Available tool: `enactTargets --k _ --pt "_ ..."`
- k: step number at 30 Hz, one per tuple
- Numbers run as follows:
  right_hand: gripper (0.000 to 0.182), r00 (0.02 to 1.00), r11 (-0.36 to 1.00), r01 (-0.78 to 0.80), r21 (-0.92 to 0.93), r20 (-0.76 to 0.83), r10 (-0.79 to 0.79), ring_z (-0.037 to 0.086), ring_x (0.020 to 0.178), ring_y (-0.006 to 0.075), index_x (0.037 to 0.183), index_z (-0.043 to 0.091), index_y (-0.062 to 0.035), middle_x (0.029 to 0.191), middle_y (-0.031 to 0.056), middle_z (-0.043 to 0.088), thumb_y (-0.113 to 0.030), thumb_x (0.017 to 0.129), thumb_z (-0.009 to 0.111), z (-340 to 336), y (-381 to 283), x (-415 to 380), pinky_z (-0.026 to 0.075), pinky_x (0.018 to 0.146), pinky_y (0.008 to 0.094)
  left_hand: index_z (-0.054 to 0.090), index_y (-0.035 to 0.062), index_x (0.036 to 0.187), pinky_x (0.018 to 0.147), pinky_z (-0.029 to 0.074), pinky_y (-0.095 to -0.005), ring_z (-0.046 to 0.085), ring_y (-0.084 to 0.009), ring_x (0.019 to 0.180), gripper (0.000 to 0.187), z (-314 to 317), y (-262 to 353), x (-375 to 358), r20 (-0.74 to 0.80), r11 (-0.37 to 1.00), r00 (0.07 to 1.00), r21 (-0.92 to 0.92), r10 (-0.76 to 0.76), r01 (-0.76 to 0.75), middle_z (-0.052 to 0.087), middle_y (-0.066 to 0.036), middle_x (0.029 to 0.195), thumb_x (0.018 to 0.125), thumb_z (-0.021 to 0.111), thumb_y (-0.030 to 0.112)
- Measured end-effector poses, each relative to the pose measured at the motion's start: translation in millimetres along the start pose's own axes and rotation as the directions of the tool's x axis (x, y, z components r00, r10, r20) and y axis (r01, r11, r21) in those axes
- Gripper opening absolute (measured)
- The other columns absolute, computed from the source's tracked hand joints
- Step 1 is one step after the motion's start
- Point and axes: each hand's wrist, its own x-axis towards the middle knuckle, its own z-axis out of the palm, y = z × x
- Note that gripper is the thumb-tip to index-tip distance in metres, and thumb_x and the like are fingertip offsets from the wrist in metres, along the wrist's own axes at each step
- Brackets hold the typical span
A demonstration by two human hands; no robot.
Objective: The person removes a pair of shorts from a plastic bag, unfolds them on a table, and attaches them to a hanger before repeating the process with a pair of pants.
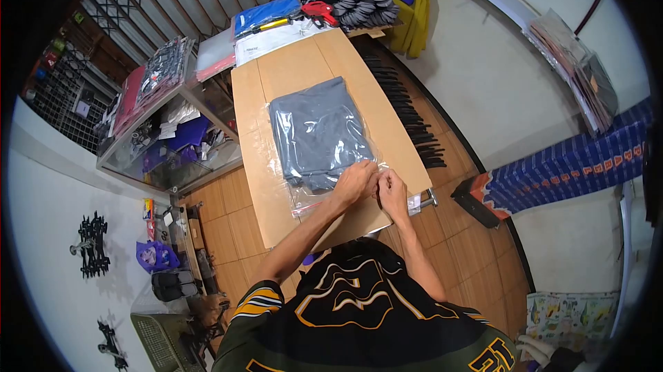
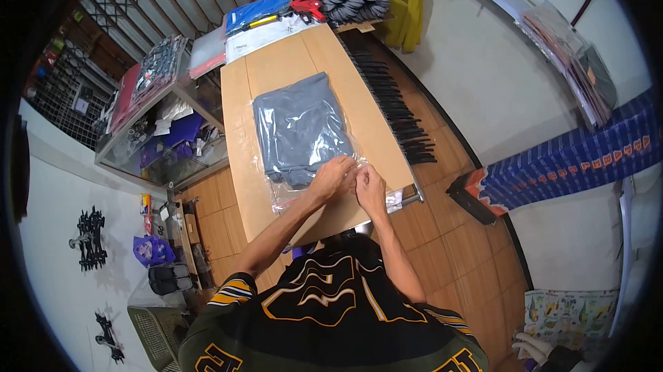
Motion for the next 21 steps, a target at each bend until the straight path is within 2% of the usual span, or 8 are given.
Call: enactTargets --k 4,7,8,11,12,15,17,21 --pt "0.015 0.984 0.955 0.125 -0.268 -0.089 -0.153 0.069 0.064 0.0302 0.088 0.058 0.0025 0.066 0.0188 0.063 -0.01 0.096 0.053 3.3 16.3 4.1 0.053 0.06 0.0429 0.062 0.0012 0.088 0.07 0.05 -0.0503 0.061 -0.0419 0.08 0.009 5.7 -2.1 0.9 -0.025 0.993 0.995 0.068 0.094 -0.093 0.062 -0.02 0.085 0.089 0.062 0.01" --pt "0.014 0.952 0.903 0.202 -0.378 -0.141 -0.272 0.065 0.065 0.0398 0.085 0.057 0.0035 0.069 0.0239 0.062 -0.008 0.092 0.054 6.4 4.5 -1.5 0.049 0.064 0.049 0.06 0.0001 0.088 0.072 0.05 -0.0507 0.061 -0.0424 0.082 0.009 2.7 4.6 -0.8 -0.017 0.989 0.997 0.127 0.081 -0.078 0.061 -0.021 0.084 0.089 0.061 0.009" --pt "0.015 0.941 0.875 0.194 -0.443 -0.169 -0.294 0.064 0.065 0.0424 0.082 0.056 0.0043 0.069 0.024 0.062 -0.008 0.09 0.054 8.9 0.8 -5.0 0.05 0.064 0.0494 0.059 0.0004 0.09 0.074 0.049 -0.0515 0.061 -0.0426 0.084 0.009 -0.3 6.5 -1.8 -0.047 0.993 0.998 0.114 0.034 -0.029 0.06 -0.021 0.084 0.089 0.061 0.009" --pt "0.015 0.934 0.874 0.213 -0.436 -0.171 -0.313 0.064 0.066 0.0433 0.081 0.057 0.0047 0.068 0.0243 0.062 -0.008 0.089 0.056 10.0 8.3 -4.3 0.049 0.064 0.0505 0.058 0.0003 0.093 0.074 0.049 -0.0521 0.06 -0.0426 0.085 0.009 -10.3 -2.5 4.2 -0.107 0.991 0.994 0.133 0.012 0.002 0.059 -0.021 0.084 0.09 0.06 0.009" --pt "0.018 0.952 0.89 0.152 -0.43 -0.179 -0.249 0.066 0.068 0.0427 0.079 0.057 0.0046 0.071 0.0247 0.064 -0.01 0.089 0.057 8.7 -0.6 -6.9 0.051 0.065 0.0496 0.057 0.0002 0.093 0.073 0.049 -0.0528 0.061 -0.0427 0.084 0.01 -15.1 -0.6 3.0 -0.08 0.993 0.997 0.113 0.023 -0.014 0.06 -0.021 0.086 0.091 0.06 0.01" --pt "0.016 0.955 0.9 0.122 -0.418 -0.198 -0.221 0.07 0.071 0.0375 0.082 0.056 0.0035 0.074 0.0224 0.068 -0.01 0.088 0.062 12.1 -8.0 -9.9 0.054 0.067 0.046 0.058 0.0009 0.097 0.072 0.05 -0.0523 0.063 -0.0428 0.084 0.013 -19.3 -2.4 -6.2 -0.023 0.998 1.0 0.064 0.017 -0.015 0.064 -0.02 0.088 0.091 0.062 0.011" --pt "0.016 0.952 0.923 0.141 -0.359 -0.207 -0.226 0.072 0.072 0.0332 0.089 0.055 0.0023 0.076 0.0201 0.07 -0.01 0.086 0.066 16.3 -5.2 -13.1 0.055 0.068 0.0433 0.057 0.0021 0.103 0.072 0.052 -0.0515 0.066 -0.042 0.083 0.018 -19.4 -0.5 -17.5 0.004 1.0 1.0 0.023 -0.017 0.017 0.067 -0.019 0.088 0.09 0.064 0.01" --pt "0.03 0.964 0.939 0.119 -0.323 -0.189 -0.187 0.074 0.074 0.028 0.103 0.051 -0.0003 0.078 0.016 0.072 -0.008 0.083 0.071 19.5 -9.2 -22.7 0.056 0.069 0.0405 0.054 0.0044 0.114 0.07 0.053 -0.0501 0.069 -0.0403 0.079 0.031 -17.2 -6.3 -35.8 0.078 0.996 0.993 0.029 -0.084 0.082 0.07 -0.017 0.083 0.087 0.067 0.01"
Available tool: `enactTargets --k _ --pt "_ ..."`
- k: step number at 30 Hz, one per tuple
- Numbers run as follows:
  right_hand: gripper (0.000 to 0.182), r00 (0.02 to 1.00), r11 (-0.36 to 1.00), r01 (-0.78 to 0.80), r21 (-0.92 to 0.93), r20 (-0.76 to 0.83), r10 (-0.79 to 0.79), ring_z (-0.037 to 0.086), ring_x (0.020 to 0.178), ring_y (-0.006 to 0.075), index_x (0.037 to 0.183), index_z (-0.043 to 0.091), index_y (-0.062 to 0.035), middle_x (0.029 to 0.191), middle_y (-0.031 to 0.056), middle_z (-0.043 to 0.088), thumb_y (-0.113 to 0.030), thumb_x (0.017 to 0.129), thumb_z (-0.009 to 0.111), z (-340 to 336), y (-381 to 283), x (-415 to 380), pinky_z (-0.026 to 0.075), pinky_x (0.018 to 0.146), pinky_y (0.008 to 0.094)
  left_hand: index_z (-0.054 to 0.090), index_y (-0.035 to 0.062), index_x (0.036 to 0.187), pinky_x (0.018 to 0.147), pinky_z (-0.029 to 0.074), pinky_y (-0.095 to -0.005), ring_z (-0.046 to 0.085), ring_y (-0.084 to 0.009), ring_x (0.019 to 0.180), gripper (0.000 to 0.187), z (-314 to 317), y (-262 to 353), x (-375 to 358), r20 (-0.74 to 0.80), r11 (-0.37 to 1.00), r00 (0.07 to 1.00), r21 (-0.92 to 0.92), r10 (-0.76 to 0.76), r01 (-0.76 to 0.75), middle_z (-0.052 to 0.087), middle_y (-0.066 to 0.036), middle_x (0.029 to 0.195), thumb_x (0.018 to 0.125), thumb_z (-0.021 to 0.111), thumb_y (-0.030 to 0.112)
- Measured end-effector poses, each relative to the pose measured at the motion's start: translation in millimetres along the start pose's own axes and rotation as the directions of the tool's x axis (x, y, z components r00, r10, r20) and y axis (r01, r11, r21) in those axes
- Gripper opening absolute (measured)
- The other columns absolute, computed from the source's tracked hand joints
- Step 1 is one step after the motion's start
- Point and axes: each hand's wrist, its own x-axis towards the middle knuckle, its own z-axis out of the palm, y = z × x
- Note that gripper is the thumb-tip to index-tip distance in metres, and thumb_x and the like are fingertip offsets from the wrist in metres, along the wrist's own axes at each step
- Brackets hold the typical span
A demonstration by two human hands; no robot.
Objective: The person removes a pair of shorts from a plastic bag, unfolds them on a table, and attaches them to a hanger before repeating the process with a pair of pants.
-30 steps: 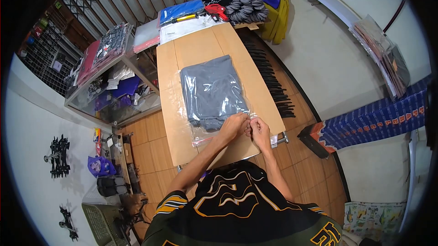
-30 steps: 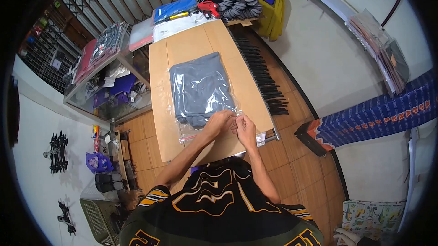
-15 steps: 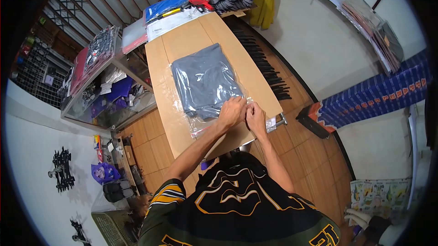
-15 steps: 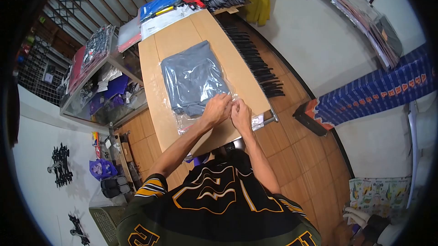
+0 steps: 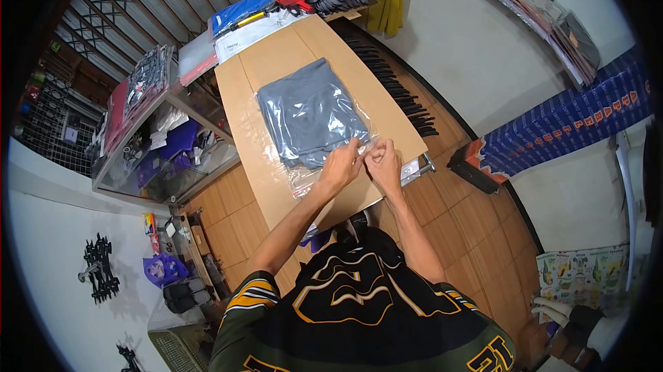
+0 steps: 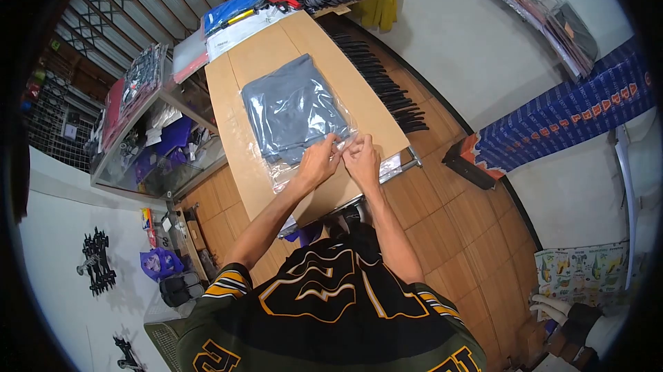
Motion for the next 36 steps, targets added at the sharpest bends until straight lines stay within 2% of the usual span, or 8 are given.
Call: enactTargets --k 3,10,17,23,26,29,33,36 --pt "0.033 1.0 1.0 0.021 0.006 -0.013 -0.021 0.074 0.072 0.0285 0.106 0.049 -0.0007 0.078 0.0157 0.072 -0.007 0.082 0.071 4.0 5.4 -3.2 0.056 0.068 0.0405 0.052 0.0045 0.115 0.069 0.053 -0.0493 0.069 -0.0393 0.077 0.031 -4.8 -1.8 -2.8 -0.015 0.999 1.0 -0.049 0.003 -0.004 0.07 -0.016 0.081 0.089 0.066 0.009" --pt "0.039 0.995 0.998 0.014 -0.059 -0.097 -0.02 0.073 0.072 0.0305 0.109 0.048 -0.0011 0.076 0.0141 0.072 -0.01 0.08 0.073 10.7 7.5 -7.9 0.055 0.066 0.0424 0.051 0.0031 0.114 0.067 0.053 -0.0448 0.07 -0.0356 0.075 0.03 -38.5 -2.9 9.5 -0.258 0.989 0.966 -0.139 0.005 -0.043 0.068 -0.015 0.08 0.088 0.068 0.003" --pt "0.057 0.995 0.987 0.063 -0.146 -0.063 -0.073 0.073 0.077 0.0337 0.122 0.045 -0.001 0.078 0.0119 0.074 -0.016 0.078 0.078 13.2 -7.4 -17.4 0.054 0.073 0.0447 0.05 0.0039 0.116 0.072 0.054 -0.0464 0.069 -0.0368 0.085 0.039 -27.2 5.7 -32.5 -0.095 0.999 0.995 -0.034 0.033 -0.036 0.068 -0.016 0.09 0.085 0.073 0.01" --pt "0.062 0.999 0.99 0.041 -0.134 -0.026 -0.044 0.072 0.078 0.0352 0.126 0.043 0.0002 0.08 0.0123 0.075 -0.016 0.077 0.078 15.2 -10.3 -24.1 0.054 0.073 0.0456 0.05 0.0037 0.117 0.071 0.052 -0.0469 0.067 -0.0383 0.083 0.036 -24.5 -15.2 -46.0 -0.072 0.999 0.997 -0.048 0.01 -0.014 0.067 -0.016 0.086 0.086 0.069 0.004" --pt "0.06 0.999 0.994 0.025 -0.102 -0.029 -0.029 0.072 0.076 0.0351 0.126 0.044 0.0005 0.08 0.012 0.075 -0.015 0.077 0.077 16.1 -11.5 -25.9 0.054 0.072 0.0456 0.051 0.0019 0.115 0.072 0.052 -0.0501 0.066 -0.0415 0.086 0.028 -36.8 -11.4 -45.0 -0.124 0.994 0.99 -0.1 -0.061 0.049 0.064 -0.02 0.087 0.089 0.061 0.001" --pt "0.058 0.999 0.996 0.012 -0.094 -0.044 -0.016 0.072 0.075 0.0344 0.125 0.045 0.0007 0.079 0.0117 0.074 -0.014 0.078 0.076 17.8 -11.6 -28.0 0.053 0.072 0.0453 0.051 0.0018 0.115 0.071 0.052 -0.0496 0.065 -0.0424 0.086 0.026 -46.0 -13.9 -39.3 -0.303 0.998 0.953 -0.062 -0.028 0.01 0.062 -0.022 0.095 0.09 0.059 0.001" --pt "0.062 0.989 0.983 0.083 -0.161 -0.106 -0.101 0.07 0.069 0.0262 0.125 0.046 0.0005 0.078 0.0107 0.073 -0.014 0.075 0.08 26.5 -2.1 -28.3 0.052 0.069 0.0395 0.053 0.0015 0.117 0.073 0.053 -0.0433 0.066 -0.0342 0.084 0.031 -53.5 -14.0 -44.3 -0.3 0.994 0.953 -0.107 -0.046 0.014 0.062 -0.018 0.095 0.088 0.066 0.002" --pt "0.067 0.986 0.985 0.095 -0.146 -0.12 -0.113 0.07 0.073 0.0271 0.128 0.045 0.002 0.079 0.0105 0.073 -0.015 0.075 0.081 28.3 -10.0 -32.2 0.052 0.072 0.0401 0.054 0.0024 0.119 0.073 0.054 -0.0415 0.067 -0.0318 0.085 0.036 -52.6 -6.8 -59.2 -0.212 0.994 0.977 -0.104 -0.04 0.018 0.063 -0.016 0.095 0.087 0.07 0.005"
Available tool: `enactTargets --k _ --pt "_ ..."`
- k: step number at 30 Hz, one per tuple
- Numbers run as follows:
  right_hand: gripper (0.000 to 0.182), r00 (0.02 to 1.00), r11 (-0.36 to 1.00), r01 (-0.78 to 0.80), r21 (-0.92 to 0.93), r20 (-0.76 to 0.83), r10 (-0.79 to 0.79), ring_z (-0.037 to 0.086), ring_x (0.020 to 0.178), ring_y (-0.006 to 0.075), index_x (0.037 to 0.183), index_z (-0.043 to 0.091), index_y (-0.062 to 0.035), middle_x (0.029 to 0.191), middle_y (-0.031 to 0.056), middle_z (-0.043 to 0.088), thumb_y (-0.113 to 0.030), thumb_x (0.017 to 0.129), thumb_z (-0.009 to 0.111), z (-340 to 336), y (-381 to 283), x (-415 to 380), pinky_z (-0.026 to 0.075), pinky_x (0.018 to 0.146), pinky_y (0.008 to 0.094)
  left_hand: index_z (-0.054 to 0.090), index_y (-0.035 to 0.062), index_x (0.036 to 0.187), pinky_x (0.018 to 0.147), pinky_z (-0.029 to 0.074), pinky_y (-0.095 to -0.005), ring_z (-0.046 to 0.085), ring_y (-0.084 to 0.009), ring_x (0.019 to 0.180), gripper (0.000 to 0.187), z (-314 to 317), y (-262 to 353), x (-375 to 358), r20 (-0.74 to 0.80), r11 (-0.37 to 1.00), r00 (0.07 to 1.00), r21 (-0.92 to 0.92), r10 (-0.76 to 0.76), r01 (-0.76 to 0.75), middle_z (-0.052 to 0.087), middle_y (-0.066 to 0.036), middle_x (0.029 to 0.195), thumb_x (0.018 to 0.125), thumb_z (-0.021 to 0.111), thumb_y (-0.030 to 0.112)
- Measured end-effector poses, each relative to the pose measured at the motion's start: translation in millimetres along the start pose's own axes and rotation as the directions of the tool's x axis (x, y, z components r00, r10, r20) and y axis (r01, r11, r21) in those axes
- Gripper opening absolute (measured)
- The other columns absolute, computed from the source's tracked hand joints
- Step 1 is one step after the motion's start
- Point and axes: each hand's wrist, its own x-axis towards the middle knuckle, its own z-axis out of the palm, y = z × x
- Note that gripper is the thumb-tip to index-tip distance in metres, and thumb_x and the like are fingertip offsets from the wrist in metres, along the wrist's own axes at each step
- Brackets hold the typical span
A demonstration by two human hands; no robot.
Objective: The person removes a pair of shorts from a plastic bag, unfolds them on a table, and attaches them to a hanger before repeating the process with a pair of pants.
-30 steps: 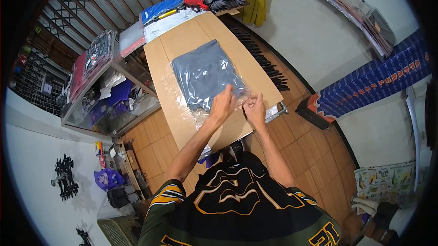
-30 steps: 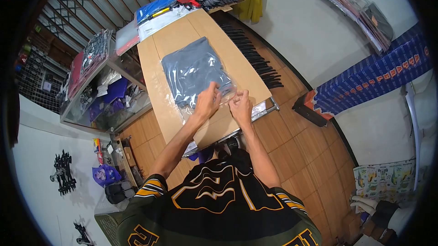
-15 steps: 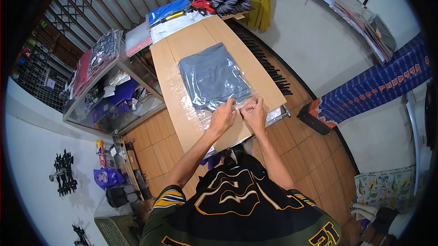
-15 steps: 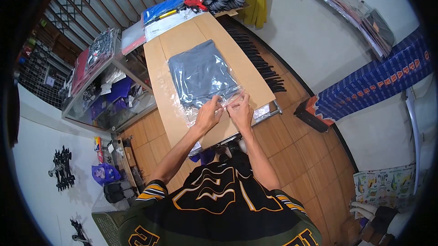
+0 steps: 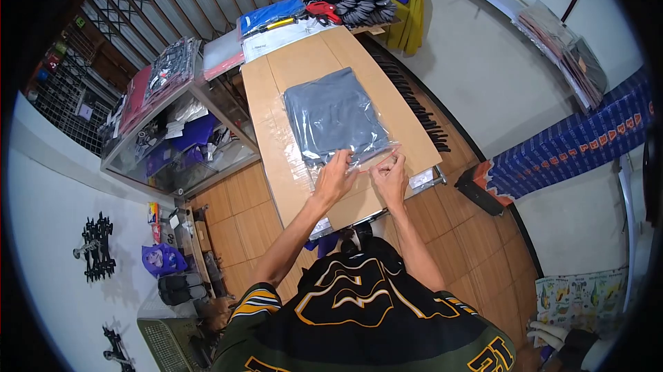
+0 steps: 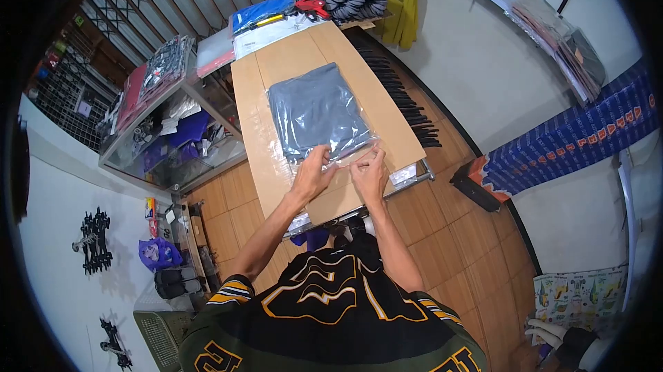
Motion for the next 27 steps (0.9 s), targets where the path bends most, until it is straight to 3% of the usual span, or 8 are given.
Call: enactTargets --k 3,6,9,13,16,19,23,27 --pt "0.071 0.999 1.0 -0.028 0.013 0.041 0.027 0.071 0.081 0.0334 0.132 0.043 0.006 0.081 0.0112 0.074 -0.017 0.076 0.08 -4.0 -12.6 -3.2 0.052 0.075 0.046 0.054 0.0038 0.119 0.072 0.054 -0.0412 0.068 -0.0311 0.082 0.038 4.3 -5.6 -10.7 0.055 0.998 0.998 0.06 0.025 -0.028 0.064 -0.015 0.092 0.087 0.073 0.01" --pt "0.073 0.997 0.998 -0.044 0.05 0.059 0.041 0.071 0.081 0.0346 0.134 0.042 0.0057 0.081 0.0117 0.074 -0.017 0.076 0.08 0.2 -14.0 -8.3 0.051 0.076 0.0468 0.053 0.0028 0.12 0.071 0.052 -0.0482 0.067 -0.0383 0.079 0.039 5.8 -14.7 -16.9 0.104 0.999 0.993 0.016 -0.05 0.049 0.065 -0.015 0.087 0.085 0.071 0.006" --pt "0.069 0.995 0.995 -0.076 0.068 0.074 0.071 0.071 0.082 0.036 0.133 0.043 0.005 0.081 0.0131 0.074 -0.015 0.076 0.077 2.6 -13.0 -9.9 0.051 0.076 0.0472 0.052 0.0017 0.119 0.069 0.053 -0.0461 0.068 -0.0366 0.077 0.037 -1.7 -13.7 -13.5 0.026 0.994 0.996 -0.06 -0.086 0.088 0.067 -0.016 0.084 0.087 0.068 0.001" --pt "0.064 0.995 0.994 -0.078 0.077 0.07 0.072 0.07 0.083 0.037 0.131 0.044 0.0046 0.081 0.0148 0.073 -0.012 0.076 0.074 5.8 -5.0 -10.3 0.051 0.077 0.047 0.053 -0.0005 0.119 0.067 0.055 -0.0374 0.07 -0.0251 0.076 0.034 -28.9 -7.4 9.7 -0.2 0.998 0.978 -0.037 -0.054 0.048 0.068 -0.014 0.085 0.089 0.068 -0.001" --pt "0.062 0.996 0.995 -0.061 0.075 0.075 0.055 0.07 0.082 0.0374 0.13 0.045 0.0041 0.081 0.0153 0.073 -0.011 0.076 0.073 5.5 -5.0 -9.4 0.051 0.077 0.0468 0.052 0.0006 0.119 0.067 0.055 -0.0411 0.07 -0.0316 0.079 0.036 -42.6 -1.3 16.2 -0.21 0.993 0.971 -0.054 -0.111 0.102 0.067 -0.017 0.088 0.087 0.067 -0.004" --pt "0.061 0.994 0.994 -0.077 0.08 0.084 0.07 0.07 0.083 0.0371 0.129 0.045 0.0034 0.081 0.0152 0.073 -0.01 0.076 0.073 5.0 -7.4 -8.4 0.051 0.078 0.0463 0.052 0.0012 0.12 0.069 0.056 -0.0421 0.07 -0.0328 0.081 0.038 -31.8 -5.5 -0.8 -0.118 0.997 0.991 -0.027 -0.068 0.065 0.068 -0.017 0.089 0.086 0.069 -0.002" --pt "0.059 0.993 0.992 -0.08 0.093 0.098 0.071 0.069 0.081 0.0357 0.128 0.045 0.003 0.08 0.0143 0.073 -0.008 0.076 0.072 2.1 -7.3 -7.4 0.051 0.077 0.0454 0.052 0.0029 0.121 0.073 0.055 -0.0451 0.07 -0.036 0.084 0.039 -13.0 -6.6 -27.7 0.013 0.986 0.986 0.02 -0.164 0.164 0.068 -0.018 0.091 0.086 0.07 0.002" --pt "0.057 0.993 0.991 -0.076 0.106 0.102 0.065 0.069 0.078 0.0341 0.126 0.045 0.0027 0.078 0.0135 0.072 -0.008 0.077 0.071 0.8 -6.4 -6.5 0.05 0.076 0.0449 0.052 0.0026 0.12 0.073 0.055 -0.0443 0.069 -0.0365 0.083 0.037 -11.4 -19.1 -35.8 0.028 0.988 0.988 -0.02 -0.155 0.155 0.068 -0.017 0.089 0.086 0.066 -0.001"
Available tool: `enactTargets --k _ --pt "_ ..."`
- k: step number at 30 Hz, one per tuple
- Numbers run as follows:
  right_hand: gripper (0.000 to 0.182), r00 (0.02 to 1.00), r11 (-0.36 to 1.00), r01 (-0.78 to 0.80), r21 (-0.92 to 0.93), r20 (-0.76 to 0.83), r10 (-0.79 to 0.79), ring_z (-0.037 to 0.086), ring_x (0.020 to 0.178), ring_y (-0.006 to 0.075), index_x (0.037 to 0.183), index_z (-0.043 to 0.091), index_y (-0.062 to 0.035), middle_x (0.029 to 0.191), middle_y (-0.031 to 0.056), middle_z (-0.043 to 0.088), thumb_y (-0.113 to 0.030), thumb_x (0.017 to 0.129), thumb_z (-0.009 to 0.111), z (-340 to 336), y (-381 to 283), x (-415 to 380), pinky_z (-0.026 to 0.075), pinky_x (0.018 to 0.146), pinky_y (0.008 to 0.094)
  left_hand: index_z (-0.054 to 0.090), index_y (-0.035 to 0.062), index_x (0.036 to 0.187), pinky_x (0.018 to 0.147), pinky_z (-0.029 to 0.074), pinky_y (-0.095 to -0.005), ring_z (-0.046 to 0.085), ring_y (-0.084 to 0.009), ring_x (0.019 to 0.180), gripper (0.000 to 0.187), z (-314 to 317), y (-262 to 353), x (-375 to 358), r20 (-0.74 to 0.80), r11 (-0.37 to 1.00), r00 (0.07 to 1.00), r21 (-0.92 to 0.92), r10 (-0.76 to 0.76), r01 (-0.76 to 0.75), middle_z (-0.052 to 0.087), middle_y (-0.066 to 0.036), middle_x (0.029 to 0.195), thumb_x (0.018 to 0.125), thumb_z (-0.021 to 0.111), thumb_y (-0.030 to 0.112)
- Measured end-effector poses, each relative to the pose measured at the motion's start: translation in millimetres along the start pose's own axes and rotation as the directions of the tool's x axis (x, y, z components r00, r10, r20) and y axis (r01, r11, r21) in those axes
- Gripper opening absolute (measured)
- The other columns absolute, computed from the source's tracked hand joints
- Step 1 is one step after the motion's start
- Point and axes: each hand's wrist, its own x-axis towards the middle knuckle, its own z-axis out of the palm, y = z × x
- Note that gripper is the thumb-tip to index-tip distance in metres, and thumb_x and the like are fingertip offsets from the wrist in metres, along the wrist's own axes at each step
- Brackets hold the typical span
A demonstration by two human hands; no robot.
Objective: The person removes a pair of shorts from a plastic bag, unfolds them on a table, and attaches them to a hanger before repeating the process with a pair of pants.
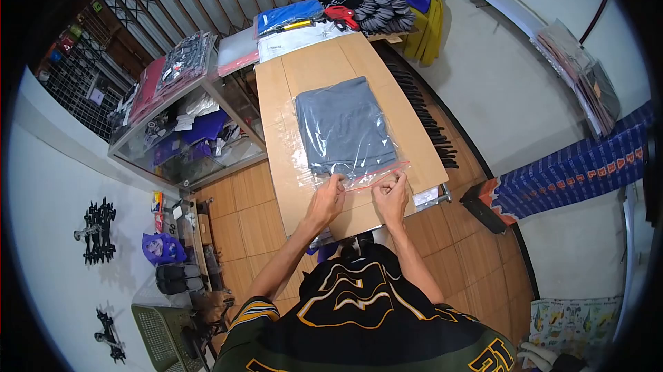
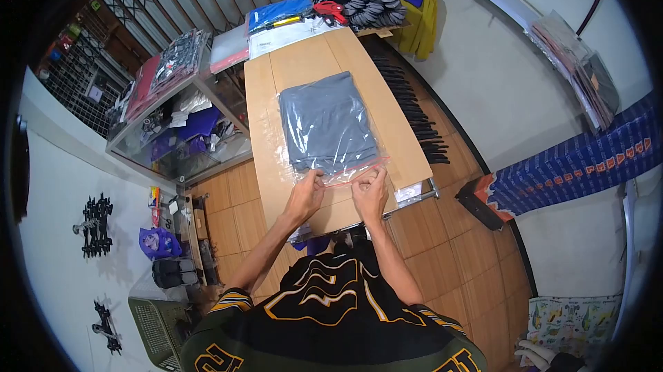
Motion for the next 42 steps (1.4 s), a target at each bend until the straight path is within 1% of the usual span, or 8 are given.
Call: enactTargets --k 16,21,28,31,32,35,36,42 --pt "0.059 0.993 0.997 -0.007 -0.077 0.117 0.016 0.069 0.074 0.0315 0.129 0.045 0.0017 0.077 0.0131 0.071 -0.011 0.078 0.072 -10.3 1.2 10.8 0.051 0.071 0.0436 0.057 0.0003 0.115 0.068 0.053 -0.0287 0.067 -0.0161 0.075 0.034 -103.6 32.1 73.1 -0.434 0.984 0.885 0.126 0.168 -0.124 0.071 -0.009 0.086 0.084 0.071 -0.007" --pt "0.053 0.993 0.996 -0.071 0.047 0.103 0.066 0.069 0.072 0.0278 0.124 0.051 -0.0004 0.07 0.0103 0.066 -0.017 0.08 0.076 -19.4 -6.8 12.4 0.051 0.064 0.0385 0.061 0.0008 0.108 0.068 0.053 -0.0287 0.067 -0.0175 0.074 0.03 -91.3 48.4 68.3 -0.416 0.974 0.882 0.144 0.222 -0.178 0.07 -0.009 0.086 0.081 0.073 -0.005" --pt "0.024 0.926 0.973 0.231 0.014 0.303 -0.225 0.065 0.074 0.0334 0.105 0.068 -0.005 0.086 0.0137 0.066 -0.013 0.083 0.074 -21.0 -24.1 12.9 0.053 0.068 0.0417 0.062 0.0048 0.112 0.075 0.053 -0.0341 0.068 -0.0249 0.083 0.042 -66.3 61.1 41.6 -0.124 0.971 0.963 0.058 0.239 -0.234 0.068 -0.008 0.083 0.074 0.08 0.004" --pt "0.027 0.836 0.865 0.501 -0.034 0.278 -0.473 0.065 0.084 0.0368 0.107 0.068 -0.0044 0.094 0.0169 0.067 -0.013 0.082 0.074 0.0 -16.2 21.6 0.053 0.076 0.0429 0.061 0.0047 0.116 0.078 0.052 -0.034 0.067 -0.0227 0.085 0.05 -59.5 56.3 45.5 -0.18 0.984 0.968 0.018 0.176 -0.176 0.069 -0.008 0.091 0.073 0.086 0.011" --pt "0.035 0.826 0.892 0.447 -0.069 0.415 -0.381 0.061 0.1 0.0385 0.113 0.067 -0.0048 0.108 0.019 0.065 -0.013 0.08 0.073 7.7 -7.4 23.6 0.05 0.086 0.046 0.061 0.0045 0.118 0.079 0.052 -0.0339 0.067 -0.0218 0.086 0.053 -57.9 51.5 48.5 -0.214 0.987 0.963 0.014 0.162 -0.163 0.069 -0.008 0.095 0.072 0.088 0.012" --pt "0.046 0.727 0.759 0.641 -0.112 0.406 -0.554 0.056 0.113 0.0365 0.122 0.065 -0.0046 0.122 0.0184 0.06 -0.015 0.078 0.072 15.8 -32.9 38.1 0.046 0.092 0.0502 0.061 0.0029 0.119 0.082 0.052 -0.0347 0.066 -0.0247 0.095 0.058 -60.5 39.6 72.7 -0.268 0.99 0.953 0.052 0.141 -0.132 0.068 -0.012 0.103 0.071 0.091 0.019" --pt "0.055 0.724 0.762 0.631 -0.145 0.463 -0.512 0.049 0.122 0.034 0.127 0.063 -0.0056 0.132 0.0158 0.054 -0.017 0.075 0.073 25.3 -28.7 40.1 0.042 0.096 0.0525 0.058 0.0011 0.125 0.093 0.05 -0.0391 0.062 -0.0309 0.111 0.067 -63.5 31.3 82.9 -0.211 0.989 0.97 0.107 0.119 -0.098 0.065 -0.017 0.114 0.073 0.09 0.029" --pt "0.054 0.7 0.703 0.685 -0.19 0.437 -0.565 0.051 0.121 0.0295 0.124 0.065 -0.0082 0.125 0.0105 0.058 -0.02 0.072 0.075 51.9 -18.7 53.7 0.038 0.096 0.0487 0.047 -0.002 0.141 0.113 0.037 -0.0481 0.043 -0.0433 0.135 0.093 -58.1 -32.4 157.5 -0.166 0.93 0.986 0.358 -0.028 0.086 0.046 -0.026 0.145 0.075 0.082 0.055"
